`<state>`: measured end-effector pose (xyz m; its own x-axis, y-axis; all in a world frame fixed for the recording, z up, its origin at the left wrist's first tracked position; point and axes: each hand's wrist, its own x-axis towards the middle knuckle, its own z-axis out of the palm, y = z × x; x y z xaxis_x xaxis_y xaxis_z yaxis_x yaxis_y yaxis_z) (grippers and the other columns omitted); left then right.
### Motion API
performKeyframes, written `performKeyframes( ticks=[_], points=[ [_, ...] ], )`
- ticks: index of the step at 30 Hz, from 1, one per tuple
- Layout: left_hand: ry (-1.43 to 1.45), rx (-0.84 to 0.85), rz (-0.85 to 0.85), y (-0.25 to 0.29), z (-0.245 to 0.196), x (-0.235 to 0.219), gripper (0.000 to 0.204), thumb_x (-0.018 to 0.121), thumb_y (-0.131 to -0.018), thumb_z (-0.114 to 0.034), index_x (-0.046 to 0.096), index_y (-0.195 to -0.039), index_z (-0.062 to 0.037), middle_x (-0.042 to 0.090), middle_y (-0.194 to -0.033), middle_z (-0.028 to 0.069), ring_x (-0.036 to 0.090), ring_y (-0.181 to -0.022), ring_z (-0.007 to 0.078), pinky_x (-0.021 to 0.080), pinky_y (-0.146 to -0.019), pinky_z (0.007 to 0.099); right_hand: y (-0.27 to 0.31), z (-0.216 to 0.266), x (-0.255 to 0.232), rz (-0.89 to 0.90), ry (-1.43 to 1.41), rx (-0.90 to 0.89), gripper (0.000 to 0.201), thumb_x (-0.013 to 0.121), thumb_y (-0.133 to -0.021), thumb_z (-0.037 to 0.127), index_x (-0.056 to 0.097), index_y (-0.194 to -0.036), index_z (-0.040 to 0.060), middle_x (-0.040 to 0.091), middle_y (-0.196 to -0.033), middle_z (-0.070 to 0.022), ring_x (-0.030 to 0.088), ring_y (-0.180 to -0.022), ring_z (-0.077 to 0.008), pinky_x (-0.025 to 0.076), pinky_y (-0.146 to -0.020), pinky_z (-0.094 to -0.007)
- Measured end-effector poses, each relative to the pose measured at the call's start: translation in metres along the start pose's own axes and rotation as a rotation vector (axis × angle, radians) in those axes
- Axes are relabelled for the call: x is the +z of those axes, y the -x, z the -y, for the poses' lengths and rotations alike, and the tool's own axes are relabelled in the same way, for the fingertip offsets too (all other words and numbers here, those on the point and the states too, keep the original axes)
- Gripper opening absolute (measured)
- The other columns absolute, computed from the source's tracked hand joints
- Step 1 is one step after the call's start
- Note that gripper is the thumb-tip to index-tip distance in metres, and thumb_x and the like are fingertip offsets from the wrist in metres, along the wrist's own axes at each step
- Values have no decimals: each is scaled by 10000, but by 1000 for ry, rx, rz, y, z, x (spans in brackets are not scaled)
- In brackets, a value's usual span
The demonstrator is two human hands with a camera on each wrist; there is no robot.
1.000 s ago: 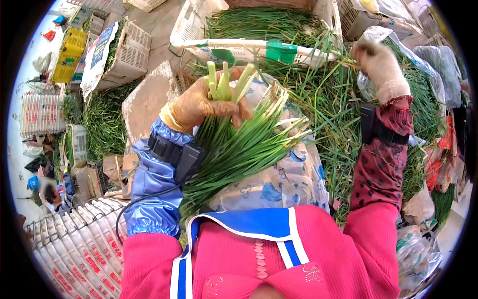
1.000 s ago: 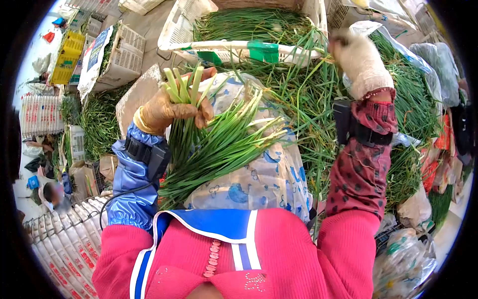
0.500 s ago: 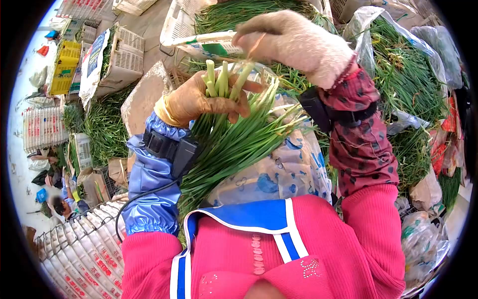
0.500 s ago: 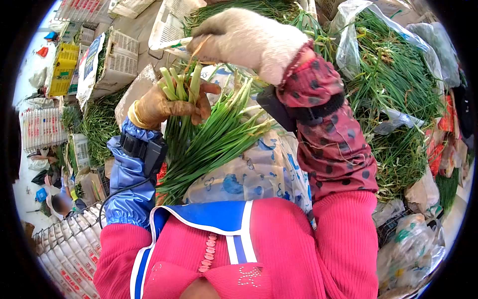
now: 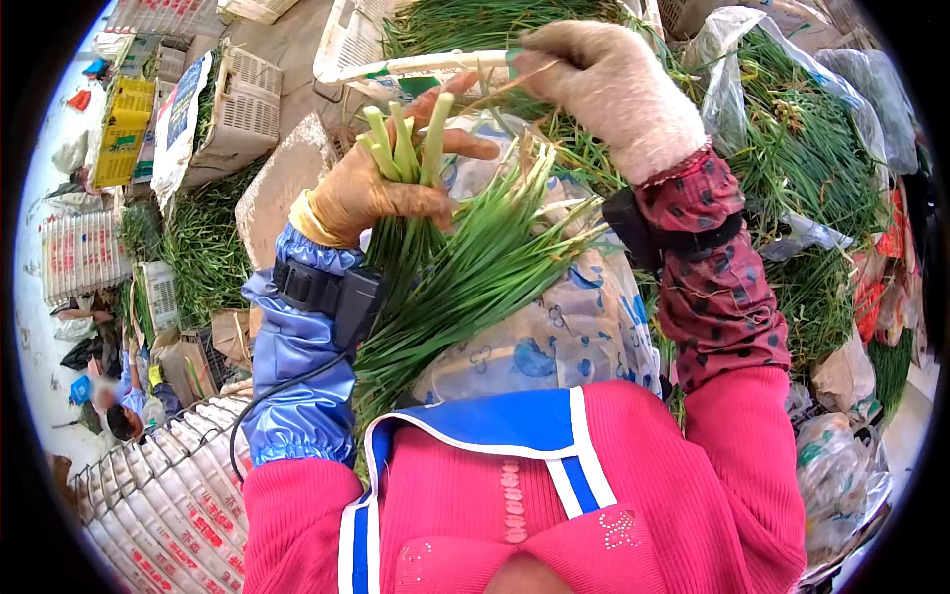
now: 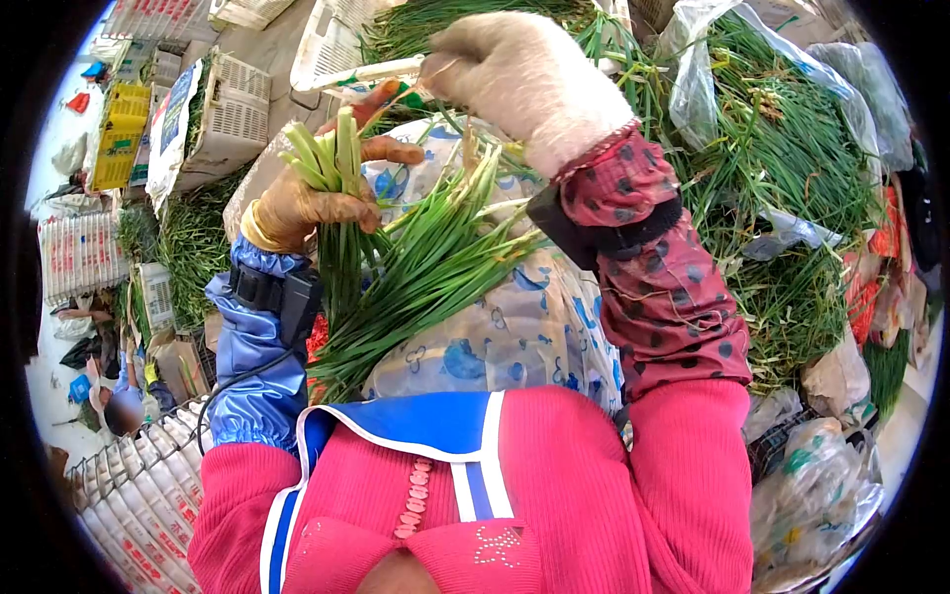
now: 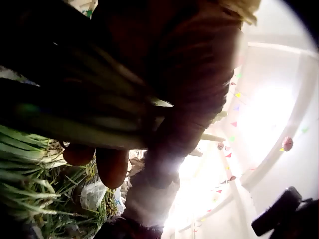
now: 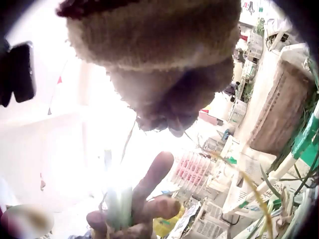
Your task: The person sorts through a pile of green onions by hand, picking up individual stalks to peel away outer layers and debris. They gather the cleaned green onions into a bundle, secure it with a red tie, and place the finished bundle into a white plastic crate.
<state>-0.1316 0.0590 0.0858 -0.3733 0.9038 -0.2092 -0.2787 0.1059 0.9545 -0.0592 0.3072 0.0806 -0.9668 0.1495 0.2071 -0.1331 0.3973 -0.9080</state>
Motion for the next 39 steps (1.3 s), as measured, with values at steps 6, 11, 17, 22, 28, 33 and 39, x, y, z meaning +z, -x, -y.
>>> performKeyframes(
  ticks=[6,11,17,22,28,33,39],
  points=[
    [-3,-50,-14,2,-3,7,1040,847,-654,-155,259,-1505,-42,550,-1320,213,665,-711,171,535,-647,270,-9,-34,-33,40,642,20,258,683,-806,215,707,-1034,96,701,-920,-154,685,-851,-293,525,-776,-366],
    [-82,-45,-6,4,-8,11,1031,879,-660,-256,306,-1481,-10,590,-1271,186,661,-725,159,522,-675,263,-1,-44,-47,192,287,299,302,645,-828,87,676,-1128,66,703,-925,-86,669,-827,-194,534,-713,-313],
    [-150,-37,-72,12,-13,1,759,790,-770,-405,510,-1336,17,663,-1100,180,665,-761,195,528,-719,299,52,-73,-68,485,1195,421,665,780,-691,156,560,-1317,107,643,-1152,-195,620,-1088,-312,508,-925,-370],
    [-129,-79,41,-11,-8,3,606,732,-842,-334,544,-1283,35,645,-898,97,632,-857,195,513,-719,305,38,3,-55,69,358,-75,406,688,-805,279,651,-1155,77,692,-973,-168,679,-894,-314,533,-769,-356],
    [-243,-236,24,-15,-27,14,438,730,-844,-266,611,-1142,31,638,-806,69,616,-739,148,514,-681,287,-3,51,-9,441,-73,-50,617,671,-869,294,456,-1372,10,592,-1256,-233,632,-1052,-294,504,-918,-345],
    [4,-251,-277,12,-22,-1,280,664,-907,-224,573,-1112,-55,576,-876,29,580,-730,133,513,-663,320,3,-23,27,265,386,-169,435,688,-814,336,657,-1164,79,638,-1155,-140,612,-1062,-260,495,-883,-368],
    [-63,-236,-317,7,-15,1,232,691,-878,-169,596,-1053,-50,611,-892,37,596,-741,130,519,-659,312,11,-34,54,555,826,-265,349,720,-766,347,723,-1051,144,630,-1209,-72,548,-1175,-267,450,-969,-421]
  ],
)
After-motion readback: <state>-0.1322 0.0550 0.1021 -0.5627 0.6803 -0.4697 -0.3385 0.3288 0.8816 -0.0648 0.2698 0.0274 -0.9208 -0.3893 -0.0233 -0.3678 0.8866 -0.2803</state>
